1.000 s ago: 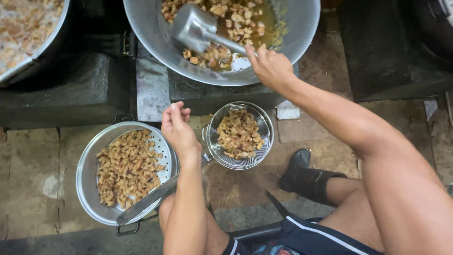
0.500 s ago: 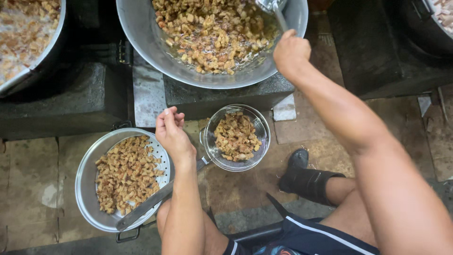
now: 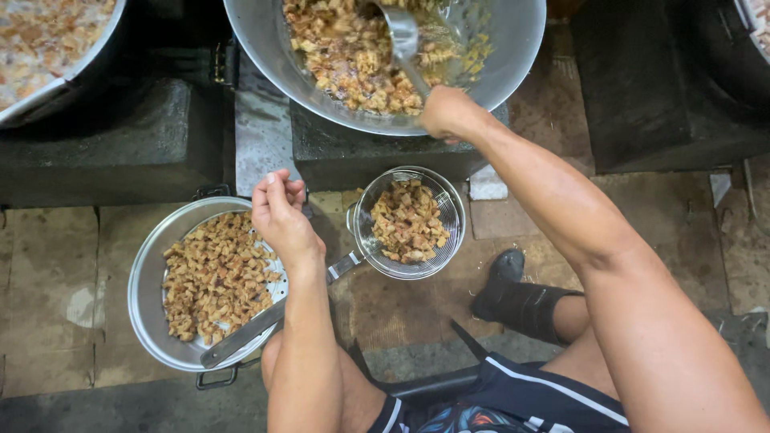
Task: The person uses a ladle to scoop fried meat out of a large wok, transfers it into a handheld strainer, and then places the meat into a metal basin.
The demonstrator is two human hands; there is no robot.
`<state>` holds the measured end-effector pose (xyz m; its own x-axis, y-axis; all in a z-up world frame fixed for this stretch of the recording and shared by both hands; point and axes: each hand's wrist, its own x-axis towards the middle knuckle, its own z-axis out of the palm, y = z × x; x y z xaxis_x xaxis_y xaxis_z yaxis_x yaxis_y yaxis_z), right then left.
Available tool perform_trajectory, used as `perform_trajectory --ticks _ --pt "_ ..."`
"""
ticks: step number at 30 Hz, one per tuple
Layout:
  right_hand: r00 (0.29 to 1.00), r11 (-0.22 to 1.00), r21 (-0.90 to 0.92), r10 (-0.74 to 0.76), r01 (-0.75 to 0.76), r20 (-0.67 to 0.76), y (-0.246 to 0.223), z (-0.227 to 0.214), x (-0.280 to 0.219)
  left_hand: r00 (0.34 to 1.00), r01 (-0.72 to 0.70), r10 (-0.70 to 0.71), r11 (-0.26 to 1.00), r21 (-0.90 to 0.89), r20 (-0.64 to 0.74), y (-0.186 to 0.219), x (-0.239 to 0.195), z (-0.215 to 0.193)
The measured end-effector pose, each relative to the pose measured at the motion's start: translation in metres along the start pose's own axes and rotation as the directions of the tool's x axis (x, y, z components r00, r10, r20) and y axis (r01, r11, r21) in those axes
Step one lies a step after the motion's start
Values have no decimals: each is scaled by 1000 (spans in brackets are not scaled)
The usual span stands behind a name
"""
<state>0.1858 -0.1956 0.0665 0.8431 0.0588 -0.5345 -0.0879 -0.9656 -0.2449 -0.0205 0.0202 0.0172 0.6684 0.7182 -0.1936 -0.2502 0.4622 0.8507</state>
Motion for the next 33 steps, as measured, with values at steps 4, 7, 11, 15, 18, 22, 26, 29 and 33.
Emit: perform_trajectory --ticks 4,7,11,15,18,22,26,29,33 --pt "998 993 114 -40 35 40 -16 8 -3 1000 10 -10 1000 -3 -15 2 0 0" --pt "992 953 293 -97 71 76 -19 16 4 1000 3 -3 1000 -16 -8 0 0 -1" --pt "973 776 620 -42 -112 228 -15 14 16 999 42 -42 999 -8 -6 -3 1 1" --pt "870 419 847 -217 -327 443 -2 15 24 999 51 -51 999 -15 2 -6 0 3" --pt "860 326 863 -212 -385 464 10 24 21 999 53 -53 999 3 -5 -6 0 2" --pt "876 317 881 -223 -350 428 33 35 1 999 52 -52 998 28 -8 -8 1 3" --pt "900 298 909 -233 -293 367 51 34 -30 998 59 -59 998 6 10 -10 3 7" --pt "915 298 918 -226 -261 333 65 26 -62 998 61 -62 998 18 32 -13 1 11" --pt "939 397 898 -194 -188 283 90 11 -122 997 53 -56 997 50 61 -15 -1 15"
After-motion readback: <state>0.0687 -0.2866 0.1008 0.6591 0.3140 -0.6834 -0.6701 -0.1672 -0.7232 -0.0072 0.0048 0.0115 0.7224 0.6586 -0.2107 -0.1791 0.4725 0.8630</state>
